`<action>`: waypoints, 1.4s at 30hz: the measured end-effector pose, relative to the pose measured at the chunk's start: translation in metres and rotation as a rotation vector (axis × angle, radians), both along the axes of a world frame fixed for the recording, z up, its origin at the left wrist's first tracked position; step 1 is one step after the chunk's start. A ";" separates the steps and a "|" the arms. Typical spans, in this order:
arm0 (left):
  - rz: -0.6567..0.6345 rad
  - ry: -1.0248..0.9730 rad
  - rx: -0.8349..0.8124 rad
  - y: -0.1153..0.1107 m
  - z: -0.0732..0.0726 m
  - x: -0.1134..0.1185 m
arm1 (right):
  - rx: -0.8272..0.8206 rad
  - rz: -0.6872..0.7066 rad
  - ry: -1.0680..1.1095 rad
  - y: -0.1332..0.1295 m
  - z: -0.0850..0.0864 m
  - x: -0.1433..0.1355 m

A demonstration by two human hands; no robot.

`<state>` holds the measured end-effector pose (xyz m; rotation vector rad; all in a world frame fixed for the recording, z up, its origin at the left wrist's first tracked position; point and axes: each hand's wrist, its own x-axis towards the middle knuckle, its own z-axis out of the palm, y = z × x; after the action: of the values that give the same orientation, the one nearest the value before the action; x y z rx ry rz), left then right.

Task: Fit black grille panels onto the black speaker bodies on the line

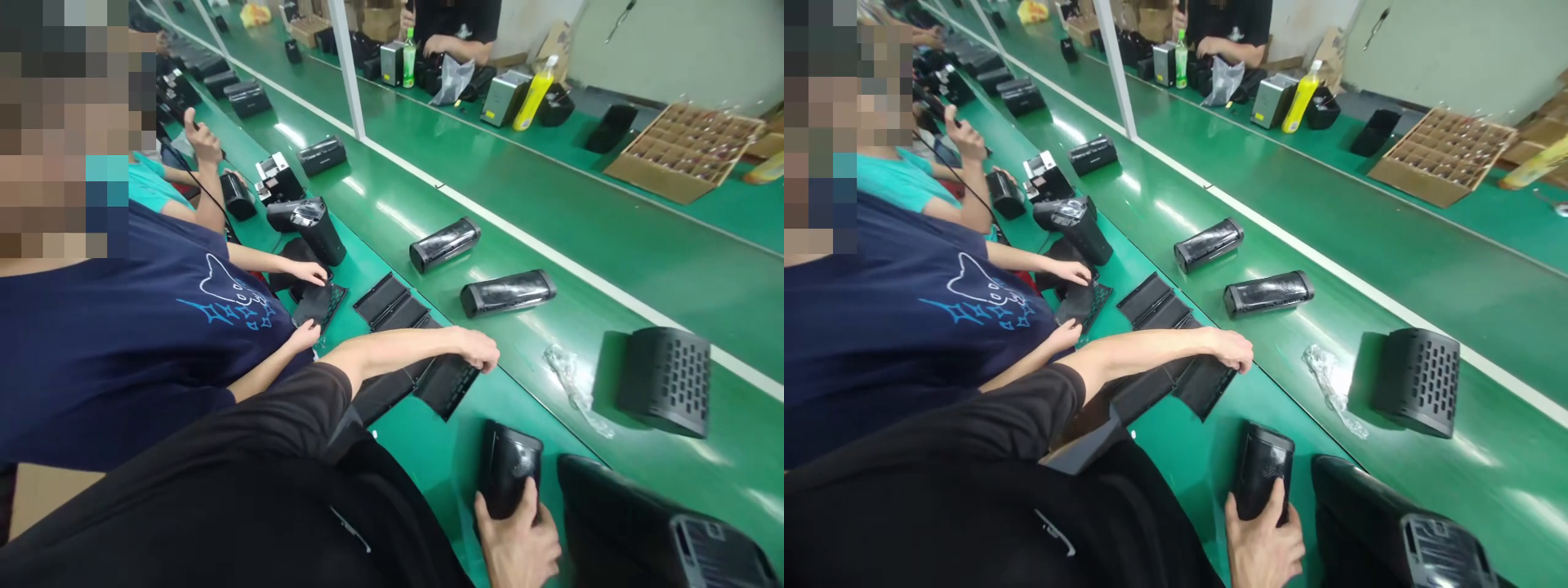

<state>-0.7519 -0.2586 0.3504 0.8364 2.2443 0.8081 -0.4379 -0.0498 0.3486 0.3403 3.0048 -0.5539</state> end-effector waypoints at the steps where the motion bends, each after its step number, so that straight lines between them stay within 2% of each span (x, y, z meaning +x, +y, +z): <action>1: -0.051 -0.040 0.009 -0.002 0.005 -0.003 | -0.035 -0.022 0.000 -0.001 0.003 -0.002; 4: -0.134 -0.133 0.086 -0.014 0.027 -0.008 | -0.264 -0.128 -0.023 -0.003 0.021 -0.023; 8: -0.109 -0.195 0.191 -0.041 0.057 0.004 | -0.677 -0.306 -0.105 -0.005 0.046 -0.054; 10: -0.014 -0.286 0.264 -0.054 0.067 0.021 | -0.912 -0.376 -0.160 -0.009 0.055 -0.061; 12: 0.147 -0.436 0.357 -0.064 0.072 0.044 | -1.152 -0.477 -0.229 -0.014 0.062 -0.060; 15: 0.372 -0.584 0.452 -0.068 0.073 0.083 | -1.351 -0.611 -0.287 -0.015 0.071 -0.052; 20: 0.706 -0.724 0.620 -0.060 0.074 0.142 | -1.385 -0.741 -0.341 0.000 0.080 -0.040; 22: 0.775 -0.774 0.664 -0.057 0.076 0.159 | -1.370 -0.780 -0.371 0.006 0.081 -0.037; 28: 0.783 -0.786 0.667 -0.051 0.071 0.184 | -1.359 -0.932 -0.394 0.011 0.083 -0.030; 35: 0.743 -0.788 0.733 -0.050 0.068 0.192 | -1.325 -0.952 -0.398 0.011 0.088 -0.022; 42: 0.750 -0.779 0.715 -0.049 0.068 0.193 | -1.302 -0.971 -0.396 0.012 0.085 -0.021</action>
<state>-0.5587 -0.3071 0.4184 -0.1416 1.4966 1.9418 -0.4588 -0.0381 0.4337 1.4336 1.4047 -1.9212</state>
